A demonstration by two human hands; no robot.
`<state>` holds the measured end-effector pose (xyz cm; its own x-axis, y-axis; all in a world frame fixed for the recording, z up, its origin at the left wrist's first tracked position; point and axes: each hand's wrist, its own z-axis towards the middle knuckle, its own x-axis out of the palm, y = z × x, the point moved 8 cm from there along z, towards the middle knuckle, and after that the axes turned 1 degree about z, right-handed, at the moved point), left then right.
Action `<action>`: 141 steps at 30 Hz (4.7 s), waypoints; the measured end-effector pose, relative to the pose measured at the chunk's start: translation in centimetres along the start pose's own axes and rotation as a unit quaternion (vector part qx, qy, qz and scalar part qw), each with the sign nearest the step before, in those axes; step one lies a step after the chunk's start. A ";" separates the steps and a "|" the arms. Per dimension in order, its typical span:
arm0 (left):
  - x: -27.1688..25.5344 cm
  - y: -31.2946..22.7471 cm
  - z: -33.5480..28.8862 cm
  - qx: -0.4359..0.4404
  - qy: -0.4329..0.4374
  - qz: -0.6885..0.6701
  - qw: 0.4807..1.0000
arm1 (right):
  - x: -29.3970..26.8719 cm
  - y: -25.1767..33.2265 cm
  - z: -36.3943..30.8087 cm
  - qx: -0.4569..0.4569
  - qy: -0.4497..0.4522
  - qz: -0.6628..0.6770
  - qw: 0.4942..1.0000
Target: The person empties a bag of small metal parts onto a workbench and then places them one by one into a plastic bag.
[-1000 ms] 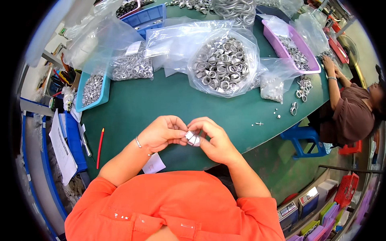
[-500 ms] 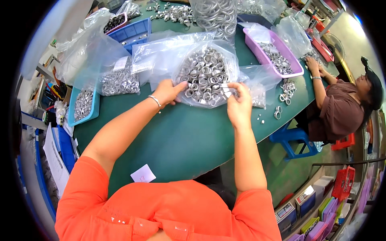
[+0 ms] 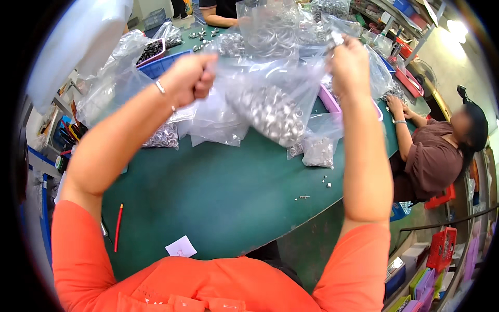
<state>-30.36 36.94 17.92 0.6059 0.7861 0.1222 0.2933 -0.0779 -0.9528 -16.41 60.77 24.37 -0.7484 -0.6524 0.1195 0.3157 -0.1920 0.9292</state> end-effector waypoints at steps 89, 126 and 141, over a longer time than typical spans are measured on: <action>-24.2 23.2 -27.1 0.119 -0.391 -0.021 0.912 | 16.5 -7.3 -33.9 -0.088 0.329 -0.081 0.937; -28.8 20.4 -27.9 0.123 -0.371 0.671 0.630 | -10.8 -2.6 -8.0 0.011 0.134 -0.525 0.840; -30.4 20.8 -30.3 0.144 -0.427 0.558 0.697 | -10.5 -7.3 -16.5 -0.128 -0.052 -0.383 0.914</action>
<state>-20.30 -7.16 2.79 -0.3601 0.4226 -0.8317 -0.2434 -0.9032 -0.3535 -1.25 56.94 10.59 -0.8540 -0.1852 -0.4861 -0.2069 -0.7365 0.6440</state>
